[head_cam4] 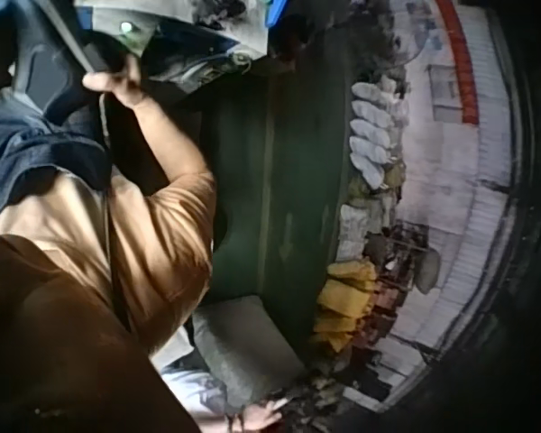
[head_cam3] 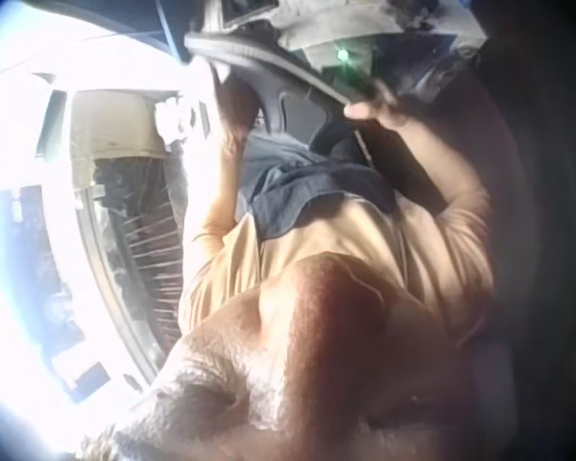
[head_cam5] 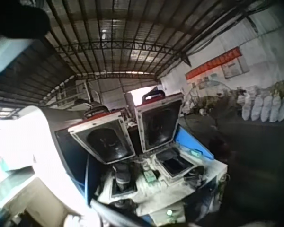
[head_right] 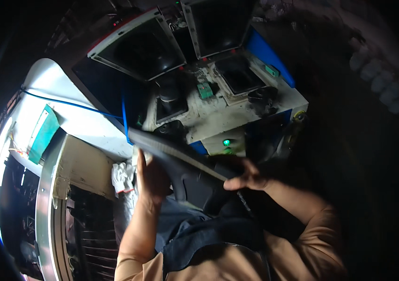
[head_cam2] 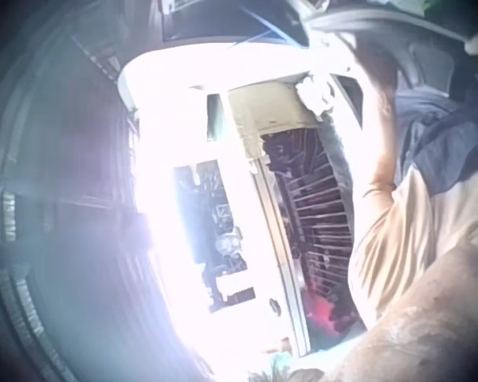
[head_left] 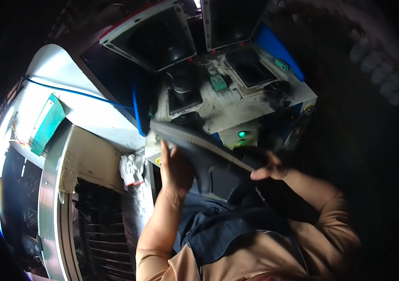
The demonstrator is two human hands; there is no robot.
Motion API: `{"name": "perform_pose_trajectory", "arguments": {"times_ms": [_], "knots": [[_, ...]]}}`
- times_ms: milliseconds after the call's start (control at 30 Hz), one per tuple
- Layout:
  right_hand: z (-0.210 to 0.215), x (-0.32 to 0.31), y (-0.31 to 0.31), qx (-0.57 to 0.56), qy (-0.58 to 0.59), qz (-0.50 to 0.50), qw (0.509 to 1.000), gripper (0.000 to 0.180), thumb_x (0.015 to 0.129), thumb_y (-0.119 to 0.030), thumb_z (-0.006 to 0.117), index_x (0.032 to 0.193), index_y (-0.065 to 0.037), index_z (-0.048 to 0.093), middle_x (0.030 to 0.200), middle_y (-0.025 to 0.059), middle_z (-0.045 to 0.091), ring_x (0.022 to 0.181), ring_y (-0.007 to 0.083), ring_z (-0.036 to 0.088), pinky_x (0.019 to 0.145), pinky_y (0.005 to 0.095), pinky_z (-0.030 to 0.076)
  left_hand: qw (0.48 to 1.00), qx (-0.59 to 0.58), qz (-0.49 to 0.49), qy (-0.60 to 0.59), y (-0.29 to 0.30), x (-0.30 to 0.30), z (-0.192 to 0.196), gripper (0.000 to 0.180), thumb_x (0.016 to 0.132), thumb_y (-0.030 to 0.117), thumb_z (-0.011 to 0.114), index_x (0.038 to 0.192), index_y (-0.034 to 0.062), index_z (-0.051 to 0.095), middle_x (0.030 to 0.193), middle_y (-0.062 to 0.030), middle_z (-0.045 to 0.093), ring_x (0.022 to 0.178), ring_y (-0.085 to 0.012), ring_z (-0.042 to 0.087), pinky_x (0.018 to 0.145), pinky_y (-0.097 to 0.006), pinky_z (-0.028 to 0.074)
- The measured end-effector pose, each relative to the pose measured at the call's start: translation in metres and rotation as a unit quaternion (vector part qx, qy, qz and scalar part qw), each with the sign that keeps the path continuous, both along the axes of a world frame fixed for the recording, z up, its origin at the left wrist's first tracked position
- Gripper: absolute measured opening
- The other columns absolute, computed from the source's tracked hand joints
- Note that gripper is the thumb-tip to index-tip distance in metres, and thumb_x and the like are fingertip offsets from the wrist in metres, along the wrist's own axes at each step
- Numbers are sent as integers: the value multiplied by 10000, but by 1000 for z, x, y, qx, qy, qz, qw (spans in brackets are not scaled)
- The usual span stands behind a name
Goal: The person repeatedly picks up black shoes from a metal rack and places them into a machine. They handle the shoes one by one, moving them from the rack to the machine's input area and then back to the rack in a repetitive cycle.
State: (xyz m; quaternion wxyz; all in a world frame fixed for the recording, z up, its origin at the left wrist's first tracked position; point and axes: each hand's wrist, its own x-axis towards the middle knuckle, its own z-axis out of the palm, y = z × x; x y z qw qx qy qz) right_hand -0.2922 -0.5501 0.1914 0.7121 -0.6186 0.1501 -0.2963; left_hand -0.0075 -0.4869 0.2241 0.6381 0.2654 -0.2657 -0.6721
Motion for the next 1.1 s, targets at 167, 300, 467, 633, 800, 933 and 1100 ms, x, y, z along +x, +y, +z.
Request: {"name": "perform_pose_trajectory", "arguments": {"times_ms": [167,300,467,633,800,933,1100], "knots": [[5,-51,-36,104,-112,-164,975,546,799,-199,731,1279,19,588,1146,90,665,1043,171,624,937,327,491,940,-45,84,-329,-36,6,-9,407,1006,314,576,1254,-7,609,977,-109,708,889,-206,678,876,-328,513],[55,-72,-85,55,-70,-254,963,356,852,-243,726,1129,-22,684,1030,63,709,941,151,671,863,305,533,849,49,200,-487,-7,82,-87,312,999,230,576,1181,-16,632,966,-121,710,860,-203,676,810,-322,513],[120,-63,-173,-108,69,-362,923,680,770,-389,778,1303,-15,582,1043,87,697,809,152,701,615,282,583,477,108,287,-824,68,190,-187,213,890,217,649,892,8,611,798,-172,614,766,-356,605,733,-438,476],[130,-44,-279,-160,205,-385,886,801,737,-435,777,1429,-136,505,1107,135,684,944,240,680,657,434,557,337,215,316,-861,125,217,-243,254,887,279,645,842,43,564,897,-154,584,911,-357,559,806,-486,424],[96,-22,-353,-184,280,-448,829,778,721,-395,799,1413,-166,528,1130,99,706,983,236,672,696,467,545,360,275,366,-813,118,218,-251,257,888,294,644,885,50,561,932,-123,571,938,-340,542,833,-486,407],[71,-13,-391,-244,350,-446,787,755,717,-394,796,1398,-183,548,1083,89,730,930,221,690,665,422,562,373,274,355,-812,117,218,-247,261,905,292,630,869,48,548,904,-121,553,909,-336,531,821,-481,400],[66,16,-412,-273,430,-423,749,733,729,-424,779,1389,-189,562,1069,66,739,932,242,704,656,395,589,375,280,357,-808,124,218,-245,275,919,302,619,863,45,540,896,-122,546,896,-336,525,811,-475,397]]}}
